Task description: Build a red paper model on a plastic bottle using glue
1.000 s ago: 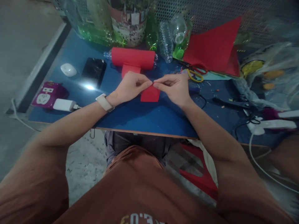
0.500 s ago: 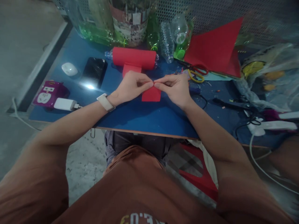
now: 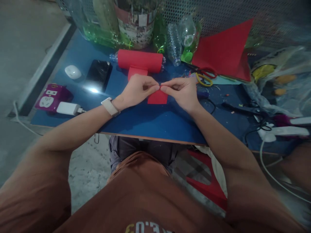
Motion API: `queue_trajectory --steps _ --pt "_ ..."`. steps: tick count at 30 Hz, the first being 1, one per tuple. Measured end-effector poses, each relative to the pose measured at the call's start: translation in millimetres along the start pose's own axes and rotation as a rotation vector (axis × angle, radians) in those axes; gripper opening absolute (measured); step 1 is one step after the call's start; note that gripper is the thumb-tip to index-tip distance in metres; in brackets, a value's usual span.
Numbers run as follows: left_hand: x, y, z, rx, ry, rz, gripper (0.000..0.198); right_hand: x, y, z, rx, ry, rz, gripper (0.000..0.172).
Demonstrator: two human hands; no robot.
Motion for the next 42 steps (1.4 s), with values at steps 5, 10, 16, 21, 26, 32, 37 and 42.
queue_trajectory --steps 5,10,16,21,26,32,37,42 --pt "0.1 -0.8 0.9 0.000 0.000 0.018 0.040 0.2 1.4 -0.9 0.005 -0.009 -0.014 0.029" --pt "0.8 -4.0 1.3 0.035 -0.009 0.038 0.050 -0.5 -0.6 -2.2 -0.010 0.013 -0.016 0.032" --pt "0.1 0.1 -0.9 -0.002 0.003 0.037 0.042 -1.4 -1.4 -1.8 -0.020 0.011 -0.027 0.026" --pt "0.2 -1.8 -0.1 -0.025 0.008 0.019 0.044 -1.8 -5.4 -3.0 -0.075 0.029 -0.026 0.021" --pt "0.8 -1.8 -1.0 -0.008 -0.003 0.032 0.049 -1.6 -6.7 -1.2 -0.046 0.010 -0.012 0.022" --pt "1.5 -0.3 -4.1 0.005 0.012 0.034 0.054 -0.6 -1.5 -0.3 -0.009 -0.010 -0.022 0.024" --pt "2.4 -1.2 -2.6 0.029 0.008 0.029 0.057 -0.1 -1.1 -1.7 -0.028 -0.005 -0.007 0.033" --pt "2.6 -1.2 -2.6 0.027 0.015 0.042 0.060 -1.2 -3.8 0.2 -0.016 -0.013 -0.046 0.026"
Point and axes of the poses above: each hand's wrist, its own x-axis towards the middle knuckle, its own z-axis out of the palm, y = z × x, the point moved 8 cm from there along x, towards the middle knuckle, and after that the axes turned 3 degrees about x, right-handed, at the moved point
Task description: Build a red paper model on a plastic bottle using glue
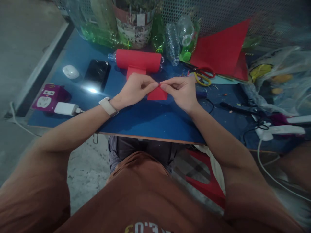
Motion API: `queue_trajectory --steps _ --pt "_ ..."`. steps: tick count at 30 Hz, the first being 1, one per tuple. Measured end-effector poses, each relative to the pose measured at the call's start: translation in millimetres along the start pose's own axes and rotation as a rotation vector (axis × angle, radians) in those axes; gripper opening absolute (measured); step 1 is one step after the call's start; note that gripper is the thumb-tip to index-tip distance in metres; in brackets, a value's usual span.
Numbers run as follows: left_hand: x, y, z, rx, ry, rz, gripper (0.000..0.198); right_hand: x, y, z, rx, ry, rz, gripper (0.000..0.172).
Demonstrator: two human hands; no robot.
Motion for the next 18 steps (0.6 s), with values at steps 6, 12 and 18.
queue_trajectory --steps 6,12,18 --pt "0 -2 1.8 -0.017 -0.008 0.008 0.051 0 -3 1 0.001 -0.016 -0.033 0.029" --pt "-2 -2 2.0 -0.069 0.005 -0.002 0.031 -1 6 2 -0.002 -0.039 0.061 0.037" --pt "-1 -1 2.1 -0.020 -0.009 -0.005 0.039 0 4 3 -0.001 -0.035 0.060 0.043"
Point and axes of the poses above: each hand's wrist, its own x-axis towards the middle knuckle, its own z-axis out of the palm, y = z × x, the point moved 8 cm from there along x, towards the middle knuckle, and after that the axes turned 3 degrees about x, right-handed, at the moved point
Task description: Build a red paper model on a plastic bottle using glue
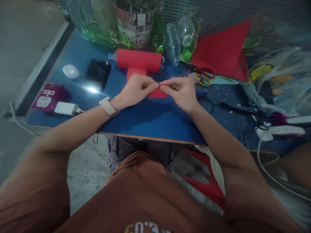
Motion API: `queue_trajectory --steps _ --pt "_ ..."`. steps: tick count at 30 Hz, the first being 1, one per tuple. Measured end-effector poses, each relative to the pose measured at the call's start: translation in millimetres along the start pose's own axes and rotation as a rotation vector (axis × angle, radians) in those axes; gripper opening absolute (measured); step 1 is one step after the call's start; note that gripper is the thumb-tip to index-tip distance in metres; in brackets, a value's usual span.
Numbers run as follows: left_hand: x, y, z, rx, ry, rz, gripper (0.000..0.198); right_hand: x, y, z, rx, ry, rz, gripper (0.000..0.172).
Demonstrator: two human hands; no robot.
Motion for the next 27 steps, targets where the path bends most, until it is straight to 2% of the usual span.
queue_trajectory --steps 3,9,12,20,27 --pt "0 0 -1.0 -0.002 0.005 -0.001 0.041 -1 -1 0 -0.001 0.003 0.005 0.045" --pt "0 2 0.6 -0.055 0.005 0.004 0.032 -1 -3 1 0.010 -0.014 -0.004 0.047" --pt "0 1 1.8 -0.052 -0.003 -0.001 0.035 -2 -5 0 0.004 -0.006 0.000 0.047" --pt "-2 3 2.2 -0.087 -0.018 -0.014 0.028 -1 -6 5 0.042 -0.041 0.022 0.058" --pt "-4 5 9.2 -0.171 -0.108 -0.090 0.036 -1 -3 2 0.041 -0.024 0.035 0.050"
Point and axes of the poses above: each hand's wrist, its own x-axis towards the middle knuckle, its own z-axis out of the palm, y = z × x, the point moved 8 cm from there along x, towards the middle knuckle, and after that the axes turned 3 degrees about x, right-handed, at the moved point
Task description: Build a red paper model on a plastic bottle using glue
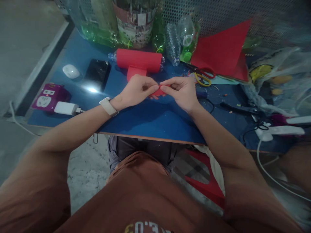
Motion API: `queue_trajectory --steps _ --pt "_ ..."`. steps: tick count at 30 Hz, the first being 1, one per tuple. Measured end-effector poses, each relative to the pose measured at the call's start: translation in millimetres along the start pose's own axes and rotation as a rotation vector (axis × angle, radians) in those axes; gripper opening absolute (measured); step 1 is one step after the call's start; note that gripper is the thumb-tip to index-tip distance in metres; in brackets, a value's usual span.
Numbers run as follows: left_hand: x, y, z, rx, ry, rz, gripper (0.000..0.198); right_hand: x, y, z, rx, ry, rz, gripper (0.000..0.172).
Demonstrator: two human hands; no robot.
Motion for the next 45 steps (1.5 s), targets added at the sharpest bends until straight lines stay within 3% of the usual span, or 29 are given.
queue_trajectory --steps 25,31,35,40,45 --pt "2 -2 -1.9 -0.058 0.051 0.004 0.048 -1 -6 6 0.023 -0.031 0.016 0.058" --pt "2 -2 -4.3 -0.057 0.064 0.007 0.039 -2 -4 6 0.008 -0.006 0.034 0.050" --pt "3 -10 -2.9 -0.038 0.039 0.024 0.030 -2 -10 8 -0.027 -0.073 0.004 0.039" --pt "2 -16 -0.6 -0.025 -0.014 0.034 0.038 -6 -15 11 -0.113 -0.142 -0.017 0.025" --pt "2 -11 3.1 0.005 -0.052 0.061 0.032 -7 -24 9 -0.208 -0.174 -0.061 0.021"
Point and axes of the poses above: each hand's wrist, its own x-axis towards the middle knuckle, its own z-axis out of the palm, y = z × x, the point moved 8 cm from there along x, towards the middle knuckle, and after that the axes turned 3 degrees about x, right-handed, at the moved point
